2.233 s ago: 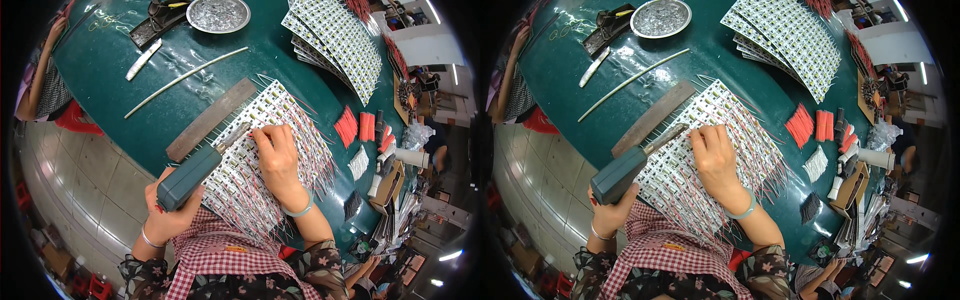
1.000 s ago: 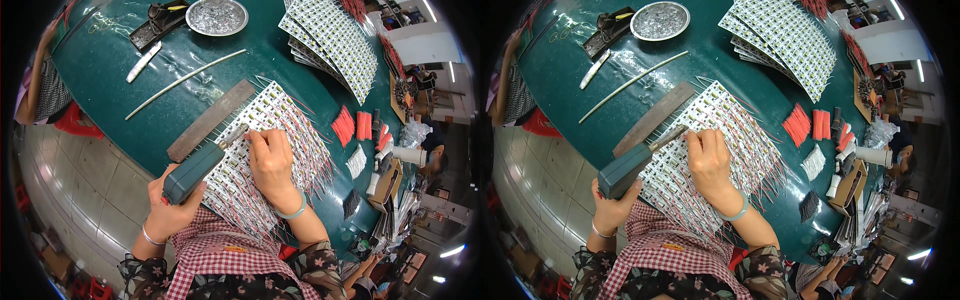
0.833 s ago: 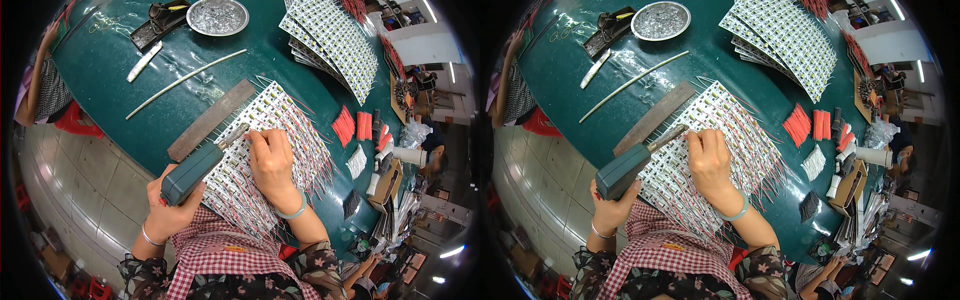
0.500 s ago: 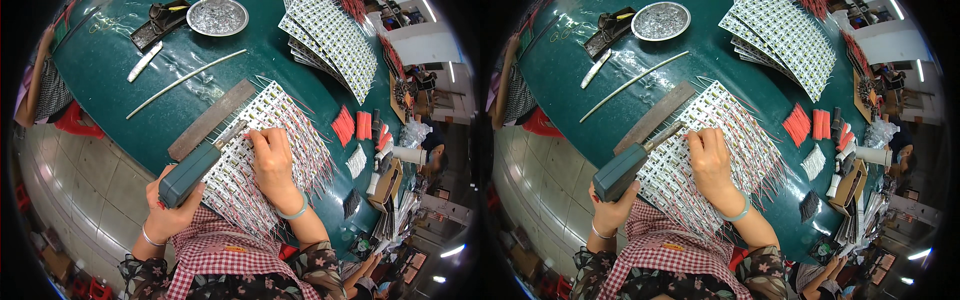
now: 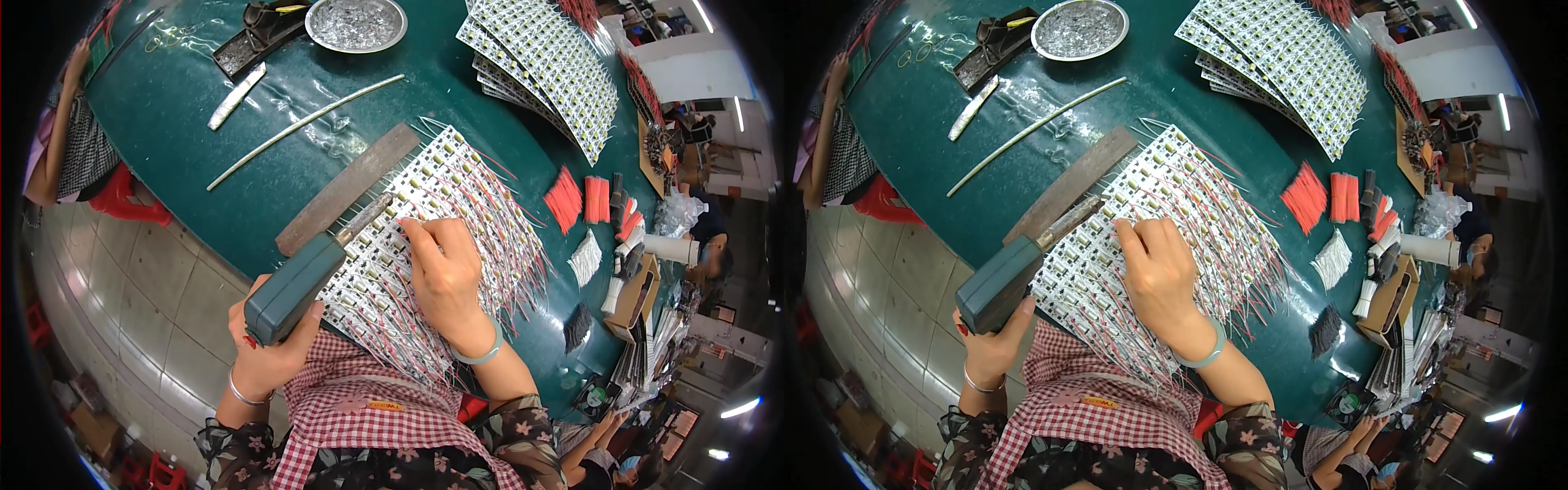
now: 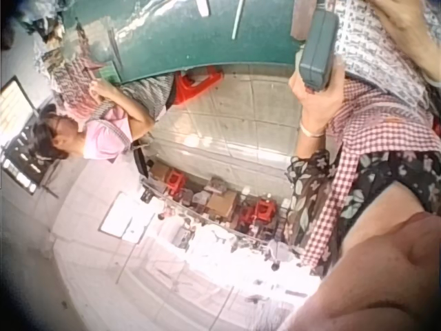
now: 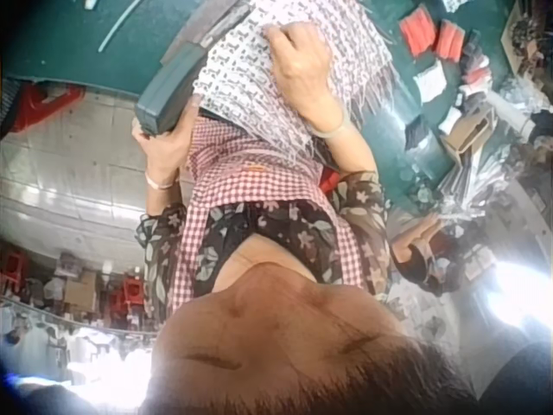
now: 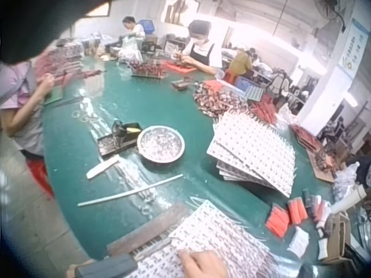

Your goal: Soldering or hot-gluing electrical wires to specific points on a grid of LED panels.

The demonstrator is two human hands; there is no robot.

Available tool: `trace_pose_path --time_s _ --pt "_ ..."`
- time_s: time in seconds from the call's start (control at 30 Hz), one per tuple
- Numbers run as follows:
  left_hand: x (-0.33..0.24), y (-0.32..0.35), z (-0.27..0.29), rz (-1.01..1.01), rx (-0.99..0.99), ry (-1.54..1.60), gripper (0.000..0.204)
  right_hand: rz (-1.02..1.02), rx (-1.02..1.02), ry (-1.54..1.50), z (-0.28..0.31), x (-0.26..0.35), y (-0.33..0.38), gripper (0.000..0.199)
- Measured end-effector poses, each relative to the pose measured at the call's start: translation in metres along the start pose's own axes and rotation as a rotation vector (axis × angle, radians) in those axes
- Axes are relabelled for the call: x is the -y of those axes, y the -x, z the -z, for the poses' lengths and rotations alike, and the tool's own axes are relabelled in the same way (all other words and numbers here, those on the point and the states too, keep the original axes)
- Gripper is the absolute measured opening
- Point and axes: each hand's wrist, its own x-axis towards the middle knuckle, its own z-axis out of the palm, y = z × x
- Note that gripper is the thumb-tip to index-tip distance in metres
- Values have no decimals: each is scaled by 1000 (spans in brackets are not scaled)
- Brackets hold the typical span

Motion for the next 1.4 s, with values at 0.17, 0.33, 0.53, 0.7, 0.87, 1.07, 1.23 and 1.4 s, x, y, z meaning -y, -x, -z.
trace_pose_path --time_s 0.17,0.33,0.53,0.7,0.87,1.07,1.23,1.4 --pt "3 3 1 -11 27 4 23 -7 -8 -19 -5 -1 3 39" --pt "3 3 2 0 68 15 24 -29 -11 -30 -5 1 2 35" --pt "3 1 3 -19 95 -30 25 -30 -6 -31 -7 1 3 34" --pt "4 1 3 -15 101 -52 24 -38 16 -26 -7 1 4 35" --pt "4 -1 1 -14 109 -58 21 -37 21 -26 -7 1 4 36" --pt "1 -1 -1 8 104 -92 18 -38 29 -26 -8 0 5 35" --pt "2 2 4 -32 127 -143 20 -42 22 -18 -9 1 5 30" --pt "1 4 8 -91 105 -135 24 -45 -8 -13 -10 2 2 26"
